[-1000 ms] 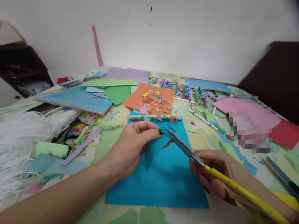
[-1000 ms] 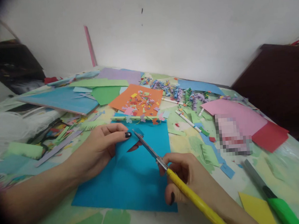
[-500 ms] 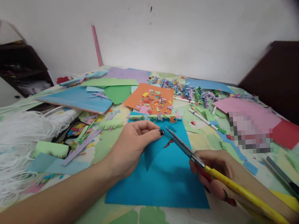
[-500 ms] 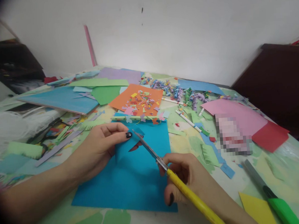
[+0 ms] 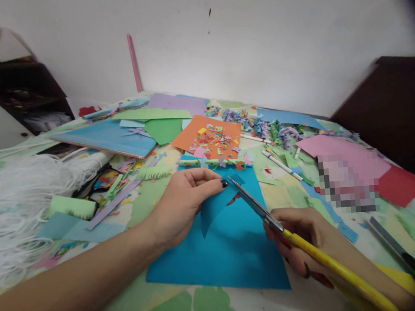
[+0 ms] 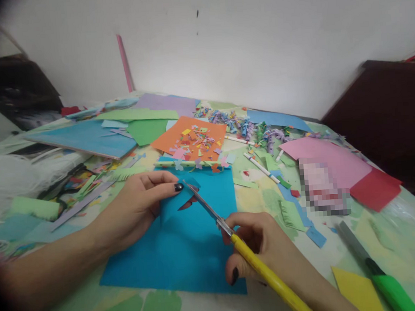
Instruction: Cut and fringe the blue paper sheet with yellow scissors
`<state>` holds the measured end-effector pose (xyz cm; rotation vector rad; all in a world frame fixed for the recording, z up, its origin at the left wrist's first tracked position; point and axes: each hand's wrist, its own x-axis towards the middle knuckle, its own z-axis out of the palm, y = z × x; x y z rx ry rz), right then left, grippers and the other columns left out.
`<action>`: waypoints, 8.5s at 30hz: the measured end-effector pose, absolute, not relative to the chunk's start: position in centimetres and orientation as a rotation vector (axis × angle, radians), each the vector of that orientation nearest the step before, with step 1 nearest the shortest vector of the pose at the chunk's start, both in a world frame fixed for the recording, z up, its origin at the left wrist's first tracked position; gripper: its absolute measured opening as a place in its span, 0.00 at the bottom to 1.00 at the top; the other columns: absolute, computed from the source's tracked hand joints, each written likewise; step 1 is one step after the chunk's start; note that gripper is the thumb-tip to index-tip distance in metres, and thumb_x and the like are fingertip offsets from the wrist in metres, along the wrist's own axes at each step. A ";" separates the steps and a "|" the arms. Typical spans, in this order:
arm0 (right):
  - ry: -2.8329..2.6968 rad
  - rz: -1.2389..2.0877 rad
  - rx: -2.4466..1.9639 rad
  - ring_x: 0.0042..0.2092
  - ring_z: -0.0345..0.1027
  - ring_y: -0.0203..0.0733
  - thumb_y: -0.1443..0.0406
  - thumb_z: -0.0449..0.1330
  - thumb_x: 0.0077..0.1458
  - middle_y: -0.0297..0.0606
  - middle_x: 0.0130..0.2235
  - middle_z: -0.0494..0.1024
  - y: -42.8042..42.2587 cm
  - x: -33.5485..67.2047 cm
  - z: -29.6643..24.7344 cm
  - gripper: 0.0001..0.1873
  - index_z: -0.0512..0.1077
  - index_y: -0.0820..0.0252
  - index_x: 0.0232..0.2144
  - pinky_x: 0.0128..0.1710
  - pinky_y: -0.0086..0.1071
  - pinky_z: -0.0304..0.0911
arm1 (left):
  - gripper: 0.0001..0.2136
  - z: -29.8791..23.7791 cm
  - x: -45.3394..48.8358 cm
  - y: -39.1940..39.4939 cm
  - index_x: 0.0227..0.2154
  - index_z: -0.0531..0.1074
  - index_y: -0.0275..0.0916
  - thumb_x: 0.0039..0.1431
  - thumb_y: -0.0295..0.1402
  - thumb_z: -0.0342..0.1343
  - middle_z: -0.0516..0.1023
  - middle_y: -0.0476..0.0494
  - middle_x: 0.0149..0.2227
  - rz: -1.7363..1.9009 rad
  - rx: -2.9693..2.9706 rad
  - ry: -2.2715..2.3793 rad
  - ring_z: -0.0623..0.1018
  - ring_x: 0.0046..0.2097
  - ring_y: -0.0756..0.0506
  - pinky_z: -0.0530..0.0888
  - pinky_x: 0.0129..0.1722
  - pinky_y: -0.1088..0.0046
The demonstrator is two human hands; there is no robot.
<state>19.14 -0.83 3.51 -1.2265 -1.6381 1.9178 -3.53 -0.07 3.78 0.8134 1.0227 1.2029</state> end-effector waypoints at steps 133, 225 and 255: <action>-1.775 1.876 -1.204 0.16 0.47 0.24 0.35 0.66 0.33 0.27 0.18 0.65 -1.0 19.0 4.0 0.37 0.65 0.60 0.28 0.11 0.18 0.46 | 0.10 3.6 -3.4 0.0 0.22 0.74 0.37 0.39 0.35 0.68 0.74 0.49 0.22 1.189 0.815 1.074 0.70 0.25 0.51 0.65 0.24 0.76; -1.644 1.945 -1.229 0.13 0.48 0.23 0.55 0.74 0.38 0.25 0.16 0.65 -1.0 19.1 3.5 0.24 0.65 0.60 0.28 0.10 0.16 0.47 | 0.09 3.9 -3.5 0.0 0.20 0.73 0.36 0.38 0.31 0.68 0.73 0.50 0.20 1.189 0.788 1.048 0.69 0.23 0.53 0.65 0.23 0.77; -1.727 1.909 -1.210 0.16 0.48 0.24 0.38 0.68 0.31 0.27 0.18 0.65 -1.1 19.0 4.0 0.36 0.64 0.60 0.26 0.12 0.18 0.48 | 0.10 3.8 -3.5 0.1 0.20 0.73 0.36 0.37 0.33 0.68 0.72 0.50 0.20 1.191 0.802 1.056 0.69 0.23 0.52 0.64 0.23 0.77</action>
